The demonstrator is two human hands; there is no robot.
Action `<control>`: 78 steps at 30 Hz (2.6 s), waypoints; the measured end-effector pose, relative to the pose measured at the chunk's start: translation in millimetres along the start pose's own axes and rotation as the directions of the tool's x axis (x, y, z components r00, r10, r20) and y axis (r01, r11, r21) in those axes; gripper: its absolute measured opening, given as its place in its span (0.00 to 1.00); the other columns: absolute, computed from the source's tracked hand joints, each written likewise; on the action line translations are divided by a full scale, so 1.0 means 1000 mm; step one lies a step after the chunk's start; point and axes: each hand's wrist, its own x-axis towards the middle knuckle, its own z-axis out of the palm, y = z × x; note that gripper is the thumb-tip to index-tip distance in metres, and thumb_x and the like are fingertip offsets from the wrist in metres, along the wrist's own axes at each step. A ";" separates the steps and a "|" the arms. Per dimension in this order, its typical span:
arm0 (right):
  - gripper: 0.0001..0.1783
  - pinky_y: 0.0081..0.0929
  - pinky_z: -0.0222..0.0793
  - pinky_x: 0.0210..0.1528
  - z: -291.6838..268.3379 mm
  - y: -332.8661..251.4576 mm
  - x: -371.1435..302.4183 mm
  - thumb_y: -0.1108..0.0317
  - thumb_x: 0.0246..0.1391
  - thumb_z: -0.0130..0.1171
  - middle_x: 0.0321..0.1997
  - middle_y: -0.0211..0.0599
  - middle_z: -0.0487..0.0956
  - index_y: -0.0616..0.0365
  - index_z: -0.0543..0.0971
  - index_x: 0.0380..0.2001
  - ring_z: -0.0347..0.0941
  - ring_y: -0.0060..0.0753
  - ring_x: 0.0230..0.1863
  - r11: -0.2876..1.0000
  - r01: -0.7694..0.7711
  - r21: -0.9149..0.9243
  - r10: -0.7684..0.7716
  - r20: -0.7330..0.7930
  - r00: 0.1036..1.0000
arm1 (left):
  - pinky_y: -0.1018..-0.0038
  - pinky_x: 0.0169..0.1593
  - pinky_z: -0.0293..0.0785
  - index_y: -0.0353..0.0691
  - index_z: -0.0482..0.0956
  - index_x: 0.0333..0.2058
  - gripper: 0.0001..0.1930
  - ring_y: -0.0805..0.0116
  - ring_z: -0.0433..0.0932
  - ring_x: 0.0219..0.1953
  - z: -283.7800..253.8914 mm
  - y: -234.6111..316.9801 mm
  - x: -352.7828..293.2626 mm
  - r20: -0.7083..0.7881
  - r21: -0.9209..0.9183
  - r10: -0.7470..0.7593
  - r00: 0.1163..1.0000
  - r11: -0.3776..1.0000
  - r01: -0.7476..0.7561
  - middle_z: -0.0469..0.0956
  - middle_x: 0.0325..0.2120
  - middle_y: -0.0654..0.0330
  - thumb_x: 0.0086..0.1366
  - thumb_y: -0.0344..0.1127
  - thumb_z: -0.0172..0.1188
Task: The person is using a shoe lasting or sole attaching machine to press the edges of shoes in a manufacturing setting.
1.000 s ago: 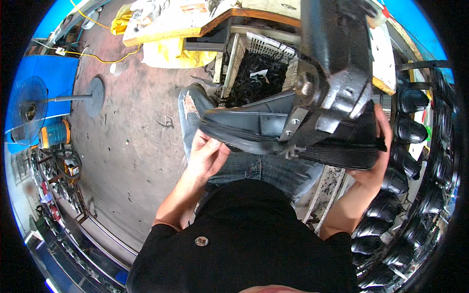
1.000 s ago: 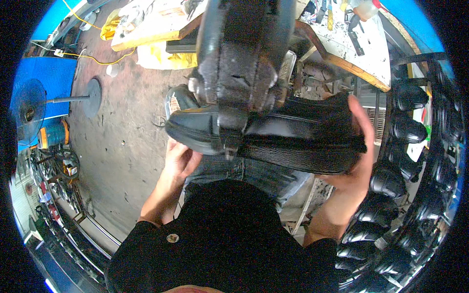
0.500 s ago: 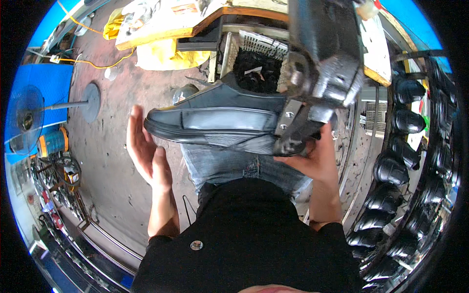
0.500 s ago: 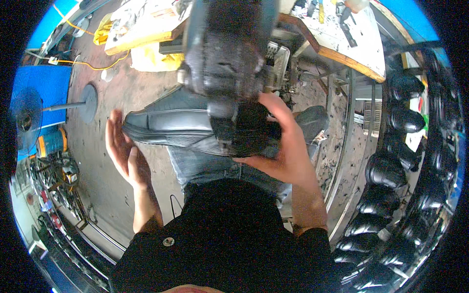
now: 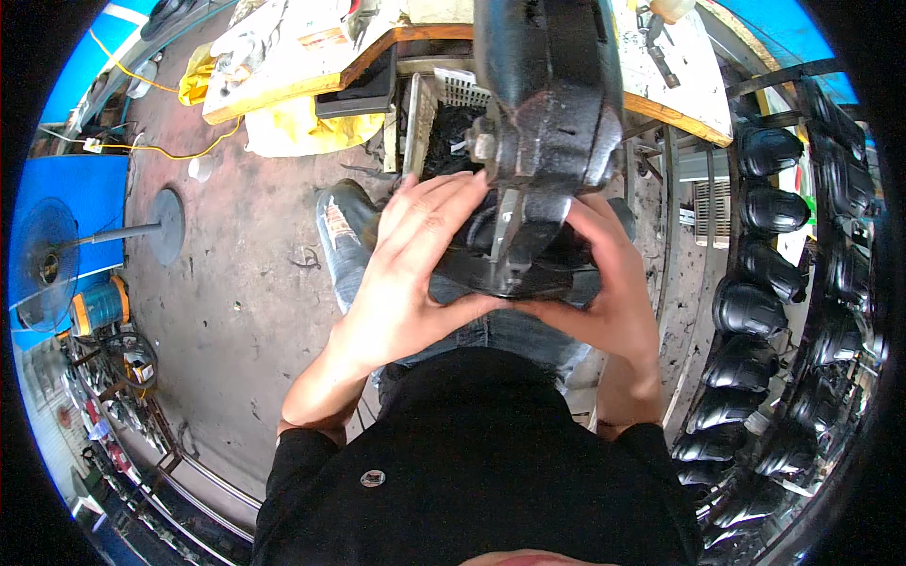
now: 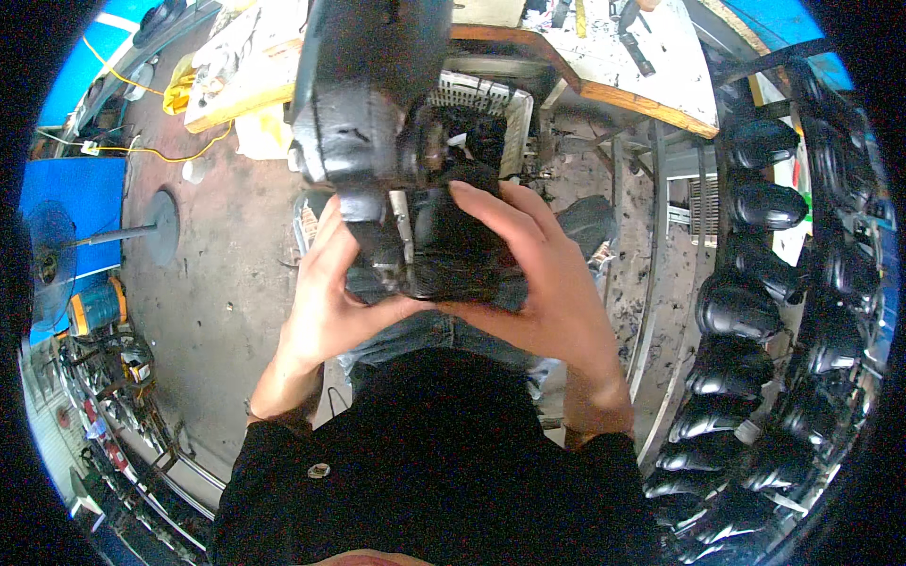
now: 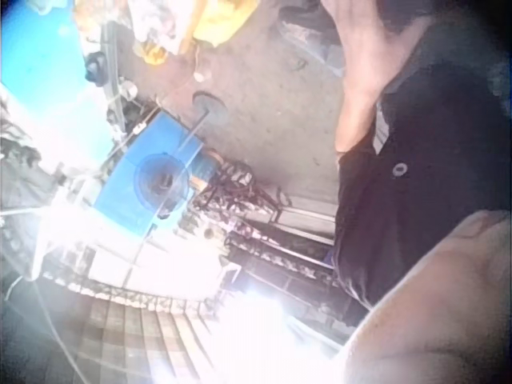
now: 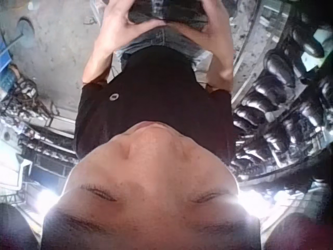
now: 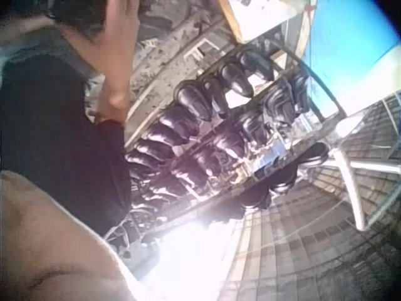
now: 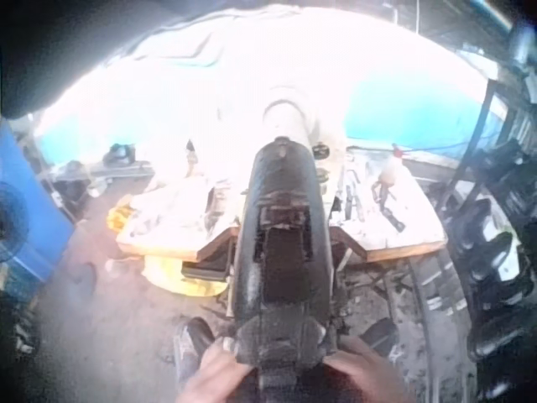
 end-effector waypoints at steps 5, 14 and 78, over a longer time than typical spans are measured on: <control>0.55 0.44 0.55 0.72 0.022 0.038 -0.047 0.68 0.33 0.83 0.70 0.51 0.66 0.62 0.66 0.68 0.62 0.51 0.71 0.929 0.035 0.367 0.068 -0.264 0.962 | 0.38 0.73 0.43 0.42 0.73 0.64 0.50 0.47 0.63 0.69 -0.022 0.012 0.003 -0.011 0.447 0.023 1.000 0.894 -0.015 0.71 0.64 0.52 0.40 0.54 0.79; 0.58 0.44 0.46 0.76 0.046 0.048 -0.041 0.66 0.36 0.83 0.72 0.49 0.64 0.62 0.63 0.70 0.57 0.49 0.75 0.872 0.103 0.479 0.062 -0.317 0.946 | 0.41 0.70 0.52 0.43 0.79 0.58 0.42 0.51 0.73 0.61 -0.041 -0.008 -0.012 -0.143 0.388 -0.004 0.990 0.920 0.060 0.77 0.58 0.55 0.42 0.50 0.79; 0.43 0.37 0.61 0.71 0.087 0.112 -0.094 0.74 0.49 0.72 0.66 0.43 0.72 0.55 0.66 0.68 0.69 0.43 0.67 0.882 -0.241 0.404 0.319 -0.137 0.938 | 0.67 0.62 0.73 0.33 0.66 0.59 0.45 0.65 0.76 0.57 0.043 -0.006 -0.024 -0.019 -0.664 -0.278 0.960 0.722 0.196 0.76 0.53 0.56 0.42 0.19 0.82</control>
